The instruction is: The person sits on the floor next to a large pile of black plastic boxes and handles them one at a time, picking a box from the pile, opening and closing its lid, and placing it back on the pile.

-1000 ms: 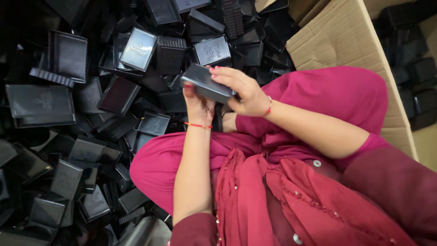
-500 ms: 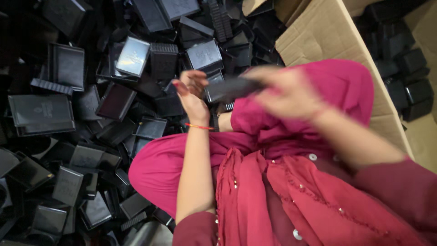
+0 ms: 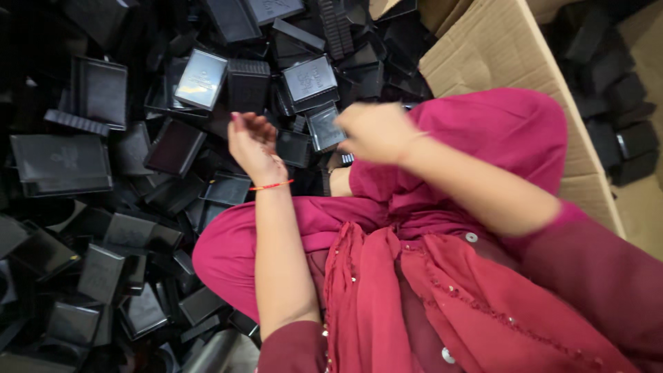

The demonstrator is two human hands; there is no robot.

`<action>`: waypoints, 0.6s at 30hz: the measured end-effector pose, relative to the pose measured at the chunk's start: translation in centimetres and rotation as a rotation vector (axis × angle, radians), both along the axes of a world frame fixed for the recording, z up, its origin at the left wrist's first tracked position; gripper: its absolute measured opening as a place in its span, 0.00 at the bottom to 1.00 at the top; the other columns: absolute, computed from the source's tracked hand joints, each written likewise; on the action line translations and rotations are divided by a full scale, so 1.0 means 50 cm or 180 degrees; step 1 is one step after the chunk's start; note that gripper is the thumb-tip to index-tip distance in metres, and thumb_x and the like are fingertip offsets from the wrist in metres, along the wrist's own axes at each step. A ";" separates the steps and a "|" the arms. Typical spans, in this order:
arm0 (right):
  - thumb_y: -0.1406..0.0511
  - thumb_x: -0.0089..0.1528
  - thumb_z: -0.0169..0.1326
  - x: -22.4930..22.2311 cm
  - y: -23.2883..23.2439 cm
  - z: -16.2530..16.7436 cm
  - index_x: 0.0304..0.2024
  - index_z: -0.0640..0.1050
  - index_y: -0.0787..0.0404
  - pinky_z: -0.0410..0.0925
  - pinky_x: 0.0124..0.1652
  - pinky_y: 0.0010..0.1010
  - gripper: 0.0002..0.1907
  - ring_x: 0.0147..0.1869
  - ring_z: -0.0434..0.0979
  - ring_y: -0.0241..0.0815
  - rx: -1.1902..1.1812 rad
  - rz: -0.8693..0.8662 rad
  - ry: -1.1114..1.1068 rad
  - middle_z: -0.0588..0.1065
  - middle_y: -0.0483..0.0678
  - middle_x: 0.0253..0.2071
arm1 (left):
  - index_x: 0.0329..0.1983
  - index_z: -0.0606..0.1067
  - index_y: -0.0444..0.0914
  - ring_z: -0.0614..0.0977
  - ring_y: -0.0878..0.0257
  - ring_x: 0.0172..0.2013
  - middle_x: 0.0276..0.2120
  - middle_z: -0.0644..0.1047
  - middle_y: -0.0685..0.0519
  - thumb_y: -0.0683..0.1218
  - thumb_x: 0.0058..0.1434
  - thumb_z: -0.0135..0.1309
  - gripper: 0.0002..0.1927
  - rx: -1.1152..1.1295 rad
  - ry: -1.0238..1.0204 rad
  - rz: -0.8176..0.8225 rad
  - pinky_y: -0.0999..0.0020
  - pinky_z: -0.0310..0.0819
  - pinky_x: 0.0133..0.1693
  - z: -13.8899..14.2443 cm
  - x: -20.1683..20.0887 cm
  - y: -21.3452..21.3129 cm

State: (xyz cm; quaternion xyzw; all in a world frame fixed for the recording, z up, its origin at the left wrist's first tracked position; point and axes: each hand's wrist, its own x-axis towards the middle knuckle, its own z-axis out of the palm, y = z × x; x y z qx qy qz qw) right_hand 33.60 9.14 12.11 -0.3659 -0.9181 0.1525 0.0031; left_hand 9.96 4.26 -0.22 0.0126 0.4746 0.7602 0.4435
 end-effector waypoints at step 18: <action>0.63 0.64 0.60 -0.017 0.223 0.032 0.50 0.82 0.59 0.74 0.46 0.34 0.13 0.47 0.82 0.45 -0.1117 0.0836 0.1484 0.81 0.50 0.50 | 0.60 0.66 0.47 0.83 0.45 0.43 0.46 0.79 0.41 0.64 0.64 0.56 0.28 0.0907 -0.1672 -0.1116 0.47 0.82 0.44 0.059 0.077 0.020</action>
